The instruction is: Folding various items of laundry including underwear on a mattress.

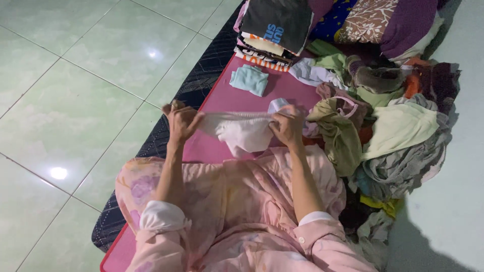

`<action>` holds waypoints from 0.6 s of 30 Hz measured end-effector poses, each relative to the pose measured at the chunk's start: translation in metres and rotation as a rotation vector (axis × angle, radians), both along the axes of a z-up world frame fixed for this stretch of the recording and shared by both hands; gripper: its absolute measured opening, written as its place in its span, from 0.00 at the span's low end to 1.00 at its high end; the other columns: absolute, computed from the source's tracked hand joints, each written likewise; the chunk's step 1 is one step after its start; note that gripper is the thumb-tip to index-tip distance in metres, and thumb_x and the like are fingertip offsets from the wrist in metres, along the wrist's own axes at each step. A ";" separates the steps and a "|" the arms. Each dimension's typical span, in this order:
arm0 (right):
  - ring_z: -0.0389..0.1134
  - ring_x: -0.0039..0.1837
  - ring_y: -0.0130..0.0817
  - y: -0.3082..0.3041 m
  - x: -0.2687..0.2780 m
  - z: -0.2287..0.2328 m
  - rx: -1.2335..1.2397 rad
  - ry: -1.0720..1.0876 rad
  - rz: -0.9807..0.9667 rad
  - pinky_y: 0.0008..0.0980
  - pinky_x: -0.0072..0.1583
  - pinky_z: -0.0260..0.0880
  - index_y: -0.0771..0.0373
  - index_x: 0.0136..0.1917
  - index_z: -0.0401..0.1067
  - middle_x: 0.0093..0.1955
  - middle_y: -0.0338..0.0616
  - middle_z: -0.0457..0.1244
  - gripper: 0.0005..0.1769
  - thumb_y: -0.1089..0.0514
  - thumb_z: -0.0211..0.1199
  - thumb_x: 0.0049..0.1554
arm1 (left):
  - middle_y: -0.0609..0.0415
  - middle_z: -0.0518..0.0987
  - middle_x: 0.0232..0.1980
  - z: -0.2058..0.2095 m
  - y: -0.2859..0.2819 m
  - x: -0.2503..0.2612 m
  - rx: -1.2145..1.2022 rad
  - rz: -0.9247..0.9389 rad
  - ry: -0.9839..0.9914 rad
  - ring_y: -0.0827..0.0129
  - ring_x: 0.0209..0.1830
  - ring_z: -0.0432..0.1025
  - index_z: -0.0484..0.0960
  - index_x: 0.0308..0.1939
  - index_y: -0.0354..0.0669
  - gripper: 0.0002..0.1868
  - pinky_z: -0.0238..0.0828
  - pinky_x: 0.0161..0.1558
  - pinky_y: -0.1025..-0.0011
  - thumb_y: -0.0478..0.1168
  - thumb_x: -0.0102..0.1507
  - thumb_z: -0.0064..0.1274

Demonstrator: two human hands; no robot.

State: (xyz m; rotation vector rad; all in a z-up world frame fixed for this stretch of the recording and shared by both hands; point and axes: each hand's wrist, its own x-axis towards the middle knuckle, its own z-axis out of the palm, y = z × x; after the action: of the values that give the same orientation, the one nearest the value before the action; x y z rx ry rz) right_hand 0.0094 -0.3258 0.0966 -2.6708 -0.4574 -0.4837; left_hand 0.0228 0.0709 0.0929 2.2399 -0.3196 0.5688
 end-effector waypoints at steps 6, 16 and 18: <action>0.33 0.81 0.64 0.053 -0.023 0.027 -0.177 -0.178 -0.323 0.78 0.68 0.33 0.48 0.69 0.78 0.74 0.50 0.59 0.32 0.46 0.71 0.52 | 0.57 0.75 0.63 0.023 -0.040 -0.012 0.629 0.256 -0.381 0.51 0.70 0.62 0.87 0.40 0.50 0.22 0.49 0.62 0.45 0.61 0.55 0.66; 0.68 0.53 0.43 0.038 -0.006 0.003 0.063 -0.149 -0.178 0.50 0.61 0.65 0.61 0.35 0.72 0.43 0.44 0.68 0.25 0.40 0.79 0.48 | 0.48 0.77 0.40 0.014 -0.041 -0.010 0.140 0.104 -0.145 0.53 0.40 0.73 0.82 0.34 0.39 0.20 0.69 0.51 0.54 0.50 0.59 0.72; 0.67 0.44 0.31 0.034 0.001 0.012 0.566 -0.039 -0.084 0.35 0.47 0.68 0.63 0.49 0.72 0.46 0.41 0.66 0.18 0.53 0.76 0.54 | 0.47 0.76 0.39 0.043 -0.040 -0.011 -0.076 0.085 -0.137 0.57 0.34 0.73 0.82 0.37 0.36 0.14 0.72 0.36 0.62 0.40 0.57 0.72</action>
State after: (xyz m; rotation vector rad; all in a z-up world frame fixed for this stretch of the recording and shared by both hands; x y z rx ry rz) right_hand 0.0105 -0.2921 0.1085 -2.1420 -0.1797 -0.5896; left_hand 0.0120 0.0308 0.1355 2.1541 -0.2685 0.7698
